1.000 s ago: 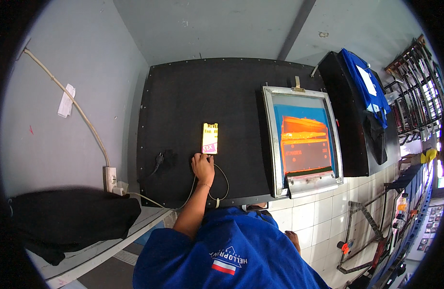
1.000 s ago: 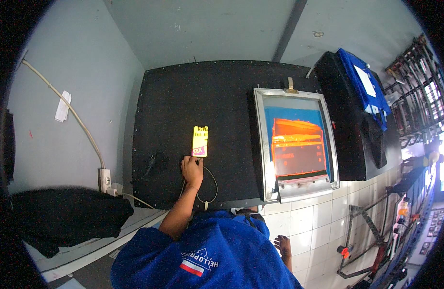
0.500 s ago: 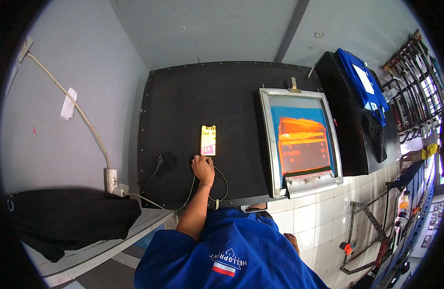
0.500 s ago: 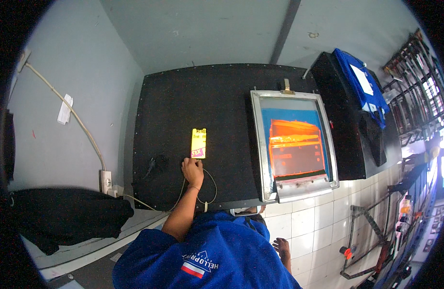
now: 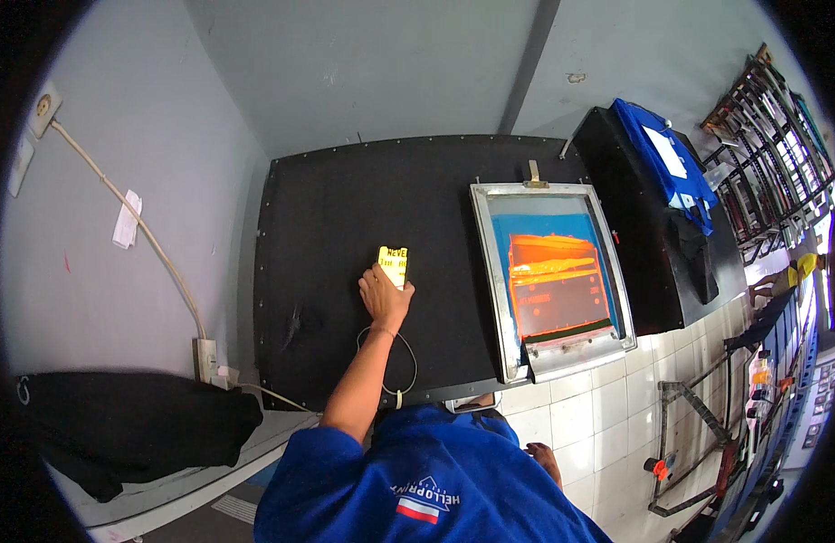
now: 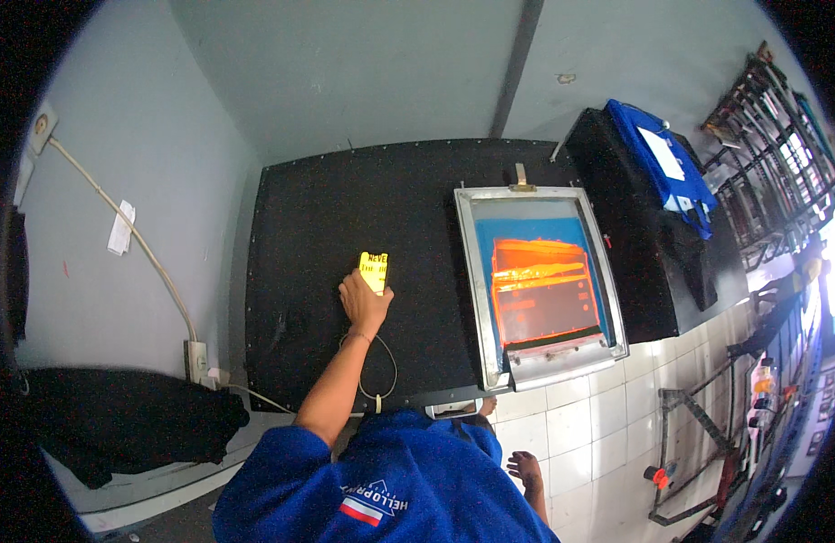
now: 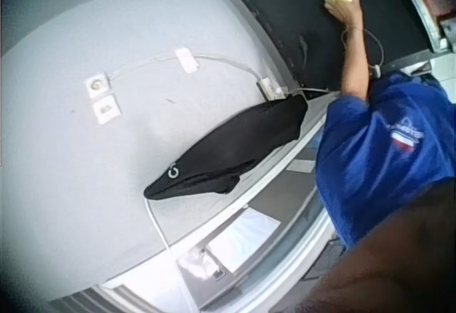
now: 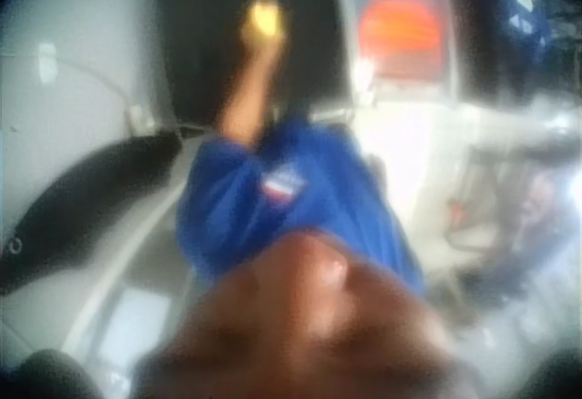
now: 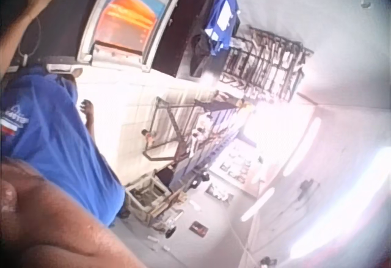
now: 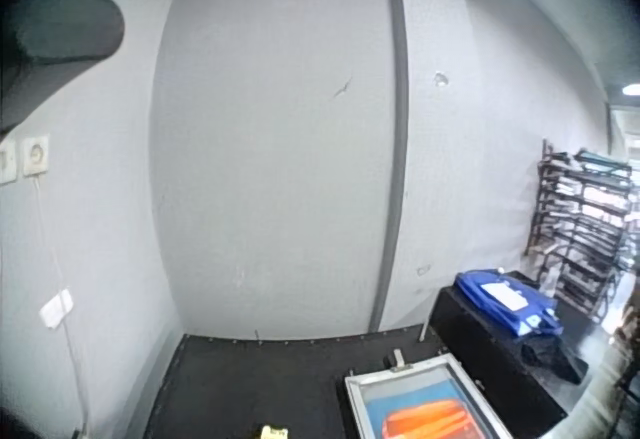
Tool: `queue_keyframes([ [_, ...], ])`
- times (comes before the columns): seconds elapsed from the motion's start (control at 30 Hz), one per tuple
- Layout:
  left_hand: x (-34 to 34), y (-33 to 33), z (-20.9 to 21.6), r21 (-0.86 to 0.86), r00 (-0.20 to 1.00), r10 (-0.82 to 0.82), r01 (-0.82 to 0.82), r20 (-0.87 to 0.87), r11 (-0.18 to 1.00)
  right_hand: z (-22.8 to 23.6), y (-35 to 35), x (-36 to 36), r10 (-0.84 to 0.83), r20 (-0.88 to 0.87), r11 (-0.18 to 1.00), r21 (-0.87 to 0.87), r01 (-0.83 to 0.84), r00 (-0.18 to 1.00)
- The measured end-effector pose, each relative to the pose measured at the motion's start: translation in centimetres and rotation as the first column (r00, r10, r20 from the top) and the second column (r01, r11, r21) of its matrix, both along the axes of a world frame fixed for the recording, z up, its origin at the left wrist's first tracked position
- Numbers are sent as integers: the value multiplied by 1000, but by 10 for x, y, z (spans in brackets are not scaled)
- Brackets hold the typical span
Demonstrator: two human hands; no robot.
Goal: The person aligns blue shirts onto screen-printing boards, smooths the fabric by hand, and uses a heat gun to dry ink on several items in a workshop row.
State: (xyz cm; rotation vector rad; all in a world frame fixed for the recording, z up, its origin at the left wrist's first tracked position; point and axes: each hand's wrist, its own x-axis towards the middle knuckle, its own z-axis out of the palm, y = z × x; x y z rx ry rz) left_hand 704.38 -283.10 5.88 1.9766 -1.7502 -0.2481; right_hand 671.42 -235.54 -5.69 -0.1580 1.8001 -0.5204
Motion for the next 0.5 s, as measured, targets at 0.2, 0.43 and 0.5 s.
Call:
queue_keyframes([
  [0.2, -18, 68, 174, -430, 935, -329, 245, -132, 869, 53, -78, 22, 277, 50, 941, -214, -261, 960],
  [0.43, -5, 121, 269, -573, 893, -442, 319, -86, 755, 70, -119, 20, 494, -284, 833, -118, -541, 822],
  [0.5, -2, 124, 276, -558, 893, -442, 324, -85, 764, 56, -106, 11, 510, -284, 834, -69, -548, 812],
])
